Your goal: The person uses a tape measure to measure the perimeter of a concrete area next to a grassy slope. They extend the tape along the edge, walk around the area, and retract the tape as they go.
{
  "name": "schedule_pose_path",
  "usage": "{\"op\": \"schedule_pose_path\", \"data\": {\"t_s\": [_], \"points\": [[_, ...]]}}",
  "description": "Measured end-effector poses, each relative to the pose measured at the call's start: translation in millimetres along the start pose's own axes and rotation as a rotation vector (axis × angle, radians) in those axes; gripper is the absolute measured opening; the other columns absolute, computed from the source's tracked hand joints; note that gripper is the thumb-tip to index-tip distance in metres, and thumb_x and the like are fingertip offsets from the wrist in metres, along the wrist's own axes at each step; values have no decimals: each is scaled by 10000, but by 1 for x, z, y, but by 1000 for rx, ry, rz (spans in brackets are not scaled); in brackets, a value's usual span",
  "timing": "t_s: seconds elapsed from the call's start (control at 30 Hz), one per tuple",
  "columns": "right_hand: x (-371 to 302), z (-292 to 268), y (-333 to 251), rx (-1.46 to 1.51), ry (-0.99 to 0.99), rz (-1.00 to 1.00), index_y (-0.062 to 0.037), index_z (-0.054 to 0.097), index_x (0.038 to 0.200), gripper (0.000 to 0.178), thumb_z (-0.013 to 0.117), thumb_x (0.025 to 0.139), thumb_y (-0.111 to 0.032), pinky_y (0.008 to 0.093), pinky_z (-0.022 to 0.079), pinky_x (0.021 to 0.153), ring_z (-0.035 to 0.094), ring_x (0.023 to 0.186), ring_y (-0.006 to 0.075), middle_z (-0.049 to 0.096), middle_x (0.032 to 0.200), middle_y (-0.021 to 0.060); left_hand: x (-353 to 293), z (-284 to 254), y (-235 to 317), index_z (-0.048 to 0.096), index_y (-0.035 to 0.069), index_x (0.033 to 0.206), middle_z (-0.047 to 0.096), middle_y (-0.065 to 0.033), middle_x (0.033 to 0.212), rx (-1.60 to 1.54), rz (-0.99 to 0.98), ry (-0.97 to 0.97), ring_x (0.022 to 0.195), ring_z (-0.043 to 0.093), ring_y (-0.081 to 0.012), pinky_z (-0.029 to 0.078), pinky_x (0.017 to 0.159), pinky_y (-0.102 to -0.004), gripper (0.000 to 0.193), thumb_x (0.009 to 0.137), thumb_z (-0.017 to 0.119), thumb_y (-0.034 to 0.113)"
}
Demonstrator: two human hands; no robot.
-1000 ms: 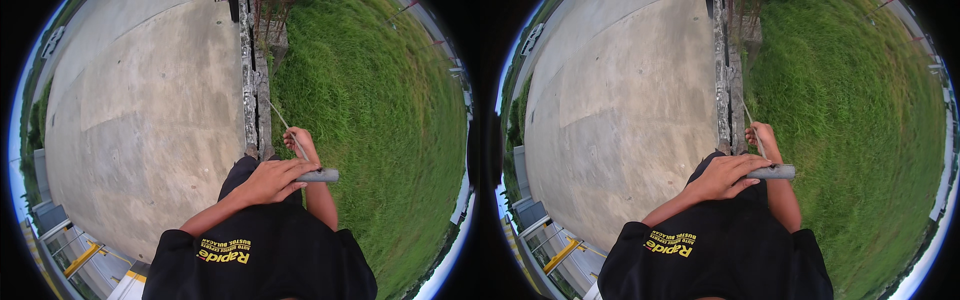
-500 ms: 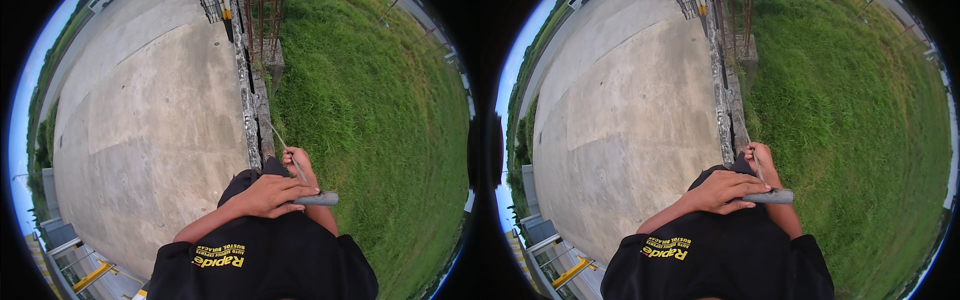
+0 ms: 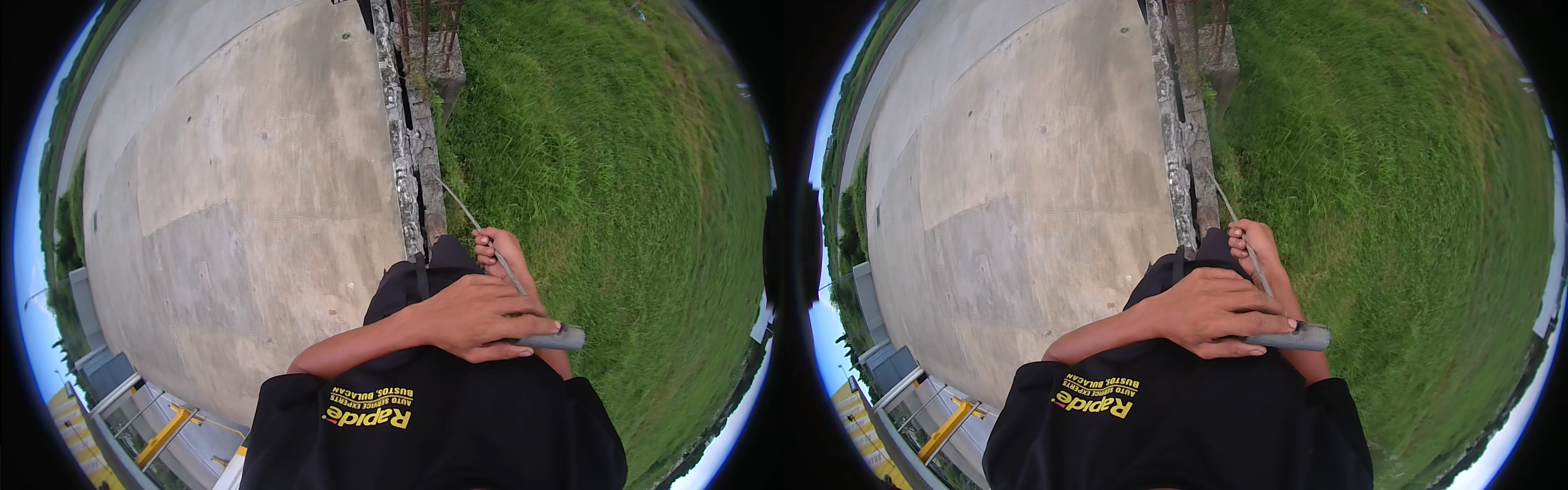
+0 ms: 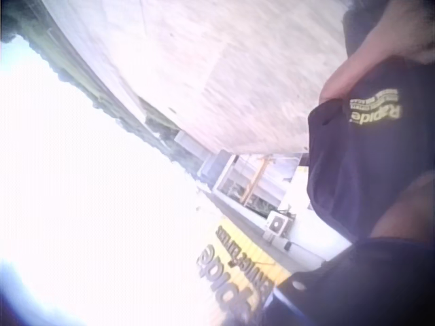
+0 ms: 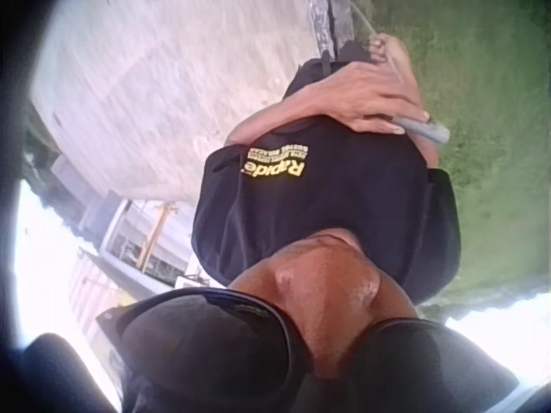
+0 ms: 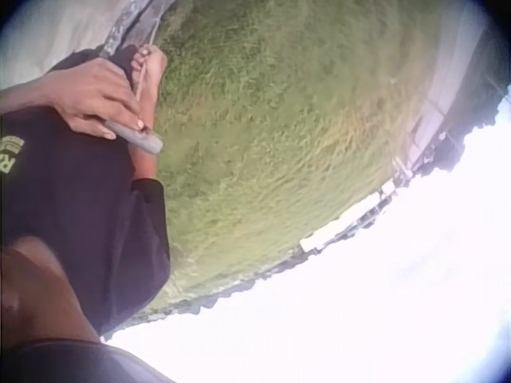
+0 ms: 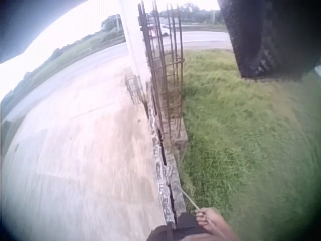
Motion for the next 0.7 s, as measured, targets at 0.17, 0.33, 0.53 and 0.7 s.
{"op": "schedule_pose_path", "data": {"t_s": [0.17, 0.33, 0.53, 0.7], "points": [[7, 16, -30, -49, -11, 29, 1, 551, 913, 69, 562, 968, -39, 238, 267, 406, 403, 503, 61, 486, 710, -5, 24, -22, -19, 663, 180, 1387, 703, -26, 1168, 26, 57, 107, 975, 682, -191, 511, 814, -337, 493, 945, 735, 386], [12, 46, -49, -100, -24, 24, -40, 535, 833, 138, 556, 970, -46, 248, 290, 405, 430, 511, 74, 502, 709, 3, 29, -52, -34, 694, 122, 1302, 721, -83, 1068, 31, 153, 302, 773, 681, -219, 529, 702, -320, 431, 940, 691, 356], [23, 81, -53, -105, -49, 16, -74, 500, 764, 189, 515, 949, -36, 271, 318, 413, 454, 516, 96, 507, 701, 11, 24, -85, -43, 707, 45, 1148, 734, -124, 869, 31, 204, 529, 593, 673, -206, 535, 580, -325, 377, 916, 619, 329], [31, 93, -56, -21, -44, 5, -93, 465, 766, 203, 494, 958, -35, 279, 315, 416, 426, 512, 98, 494, 713, 13, 24, -101, -41, 717, -4, 1064, 753, -168, 861, 58, 168, 615, 608, 704, -221, 562, 560, -328, 353, 886, 624, 287]]}}
Point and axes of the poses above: each hand's wrist, its own x-axis towards the middle knuckle, its own z-axis out of the palm, y = z × x, the point moved 8 cm from there along x, towards the middle knuckle
